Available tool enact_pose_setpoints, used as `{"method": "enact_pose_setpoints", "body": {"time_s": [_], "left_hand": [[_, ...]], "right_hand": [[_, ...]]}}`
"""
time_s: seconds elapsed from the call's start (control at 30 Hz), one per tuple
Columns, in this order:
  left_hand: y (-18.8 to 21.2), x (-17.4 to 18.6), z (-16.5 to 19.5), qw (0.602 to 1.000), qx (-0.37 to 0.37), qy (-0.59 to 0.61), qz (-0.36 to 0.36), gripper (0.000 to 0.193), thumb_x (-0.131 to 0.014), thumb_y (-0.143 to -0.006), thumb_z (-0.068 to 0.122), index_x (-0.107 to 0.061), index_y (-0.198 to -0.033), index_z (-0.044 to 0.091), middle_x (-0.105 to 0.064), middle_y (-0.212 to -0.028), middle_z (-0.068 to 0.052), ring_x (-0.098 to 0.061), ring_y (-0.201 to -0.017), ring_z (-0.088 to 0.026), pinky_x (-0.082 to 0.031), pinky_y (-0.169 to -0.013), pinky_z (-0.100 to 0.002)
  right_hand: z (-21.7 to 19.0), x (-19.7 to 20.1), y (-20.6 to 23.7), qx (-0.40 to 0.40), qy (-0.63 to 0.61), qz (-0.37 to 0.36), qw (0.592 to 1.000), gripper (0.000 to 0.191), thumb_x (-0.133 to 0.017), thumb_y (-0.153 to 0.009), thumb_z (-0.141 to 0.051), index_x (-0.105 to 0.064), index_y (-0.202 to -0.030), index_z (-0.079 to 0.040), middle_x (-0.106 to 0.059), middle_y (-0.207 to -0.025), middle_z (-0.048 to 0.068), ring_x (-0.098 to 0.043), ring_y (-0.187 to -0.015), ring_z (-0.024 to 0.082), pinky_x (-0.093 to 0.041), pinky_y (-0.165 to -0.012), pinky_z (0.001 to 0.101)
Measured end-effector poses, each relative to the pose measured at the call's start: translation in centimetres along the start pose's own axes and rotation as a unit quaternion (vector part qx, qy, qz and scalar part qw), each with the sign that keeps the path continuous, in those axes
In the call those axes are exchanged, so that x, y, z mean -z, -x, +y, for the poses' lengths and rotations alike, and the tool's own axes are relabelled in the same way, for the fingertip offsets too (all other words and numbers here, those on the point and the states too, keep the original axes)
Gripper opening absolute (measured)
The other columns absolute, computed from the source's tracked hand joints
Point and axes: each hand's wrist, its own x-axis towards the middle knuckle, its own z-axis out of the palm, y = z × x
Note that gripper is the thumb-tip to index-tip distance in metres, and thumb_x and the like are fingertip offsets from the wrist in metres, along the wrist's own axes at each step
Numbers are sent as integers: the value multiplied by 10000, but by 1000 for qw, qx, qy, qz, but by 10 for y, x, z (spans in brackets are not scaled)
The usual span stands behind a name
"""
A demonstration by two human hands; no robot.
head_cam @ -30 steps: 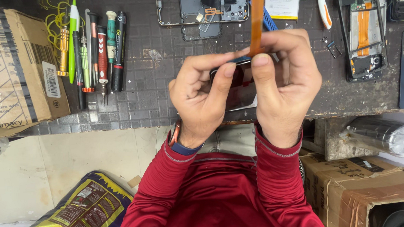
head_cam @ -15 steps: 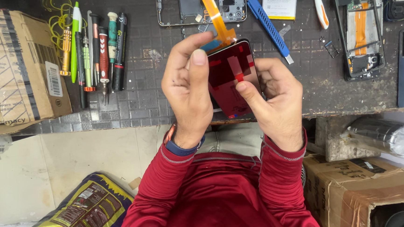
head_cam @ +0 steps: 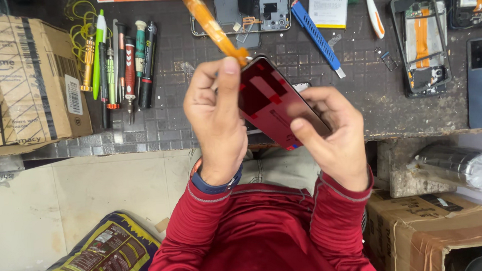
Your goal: The person cleans the inside of a smartphone frame with a toothbrush, then installs a new display assembly by connecting the ribbon cable and seating the screen into the frame.
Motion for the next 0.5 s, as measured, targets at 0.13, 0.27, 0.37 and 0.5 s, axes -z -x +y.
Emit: {"method": "enact_pose_setpoints", "body": {"time_s": [0.13,0.27,0.37,0.5], "left_hand": [[-1,4,0,998,-5,65,22,194,-635,-1110,180,-607,-1153,-8,-681,-1002,-42,-622,-878,-67,-523,-810,-239],[7,11,-2,997,15,71,16,180,-614,-1089,161,-566,-1190,20,-672,-981,-34,-628,-851,-62,-529,-744,-245],[17,15,-1,1000,21,17,8,205,-644,-1126,139,-539,-1199,-21,-656,-999,-90,-556,-773,-49,-444,-655,-207],[30,23,4,997,10,-33,-71,417,-643,-1051,210,-516,-1388,0,-672,-1286,-134,-665,-1083,-133,-558,-900,-244]], "right_hand": [[3,4,8,-50,-27,16,998,400,-703,-923,21,-532,-1284,22,-685,-1188,86,-692,-1046,117,-556,-786,234],[9,1,16,27,-109,106,988,336,-683,-1009,30,-519,-1302,25,-682,-1174,102,-683,-1022,136,-554,-863,241],[8,0,19,56,-172,161,970,258,-651,-1099,-9,-512,-1314,24,-680,-1111,119,-674,-927,142,-561,-834,273],[2,3,12,37,-225,182,956,240,-574,-1128,-114,-506,-1324,8,-669,-1107,124,-675,-797,174,-557,-671,341]]}}
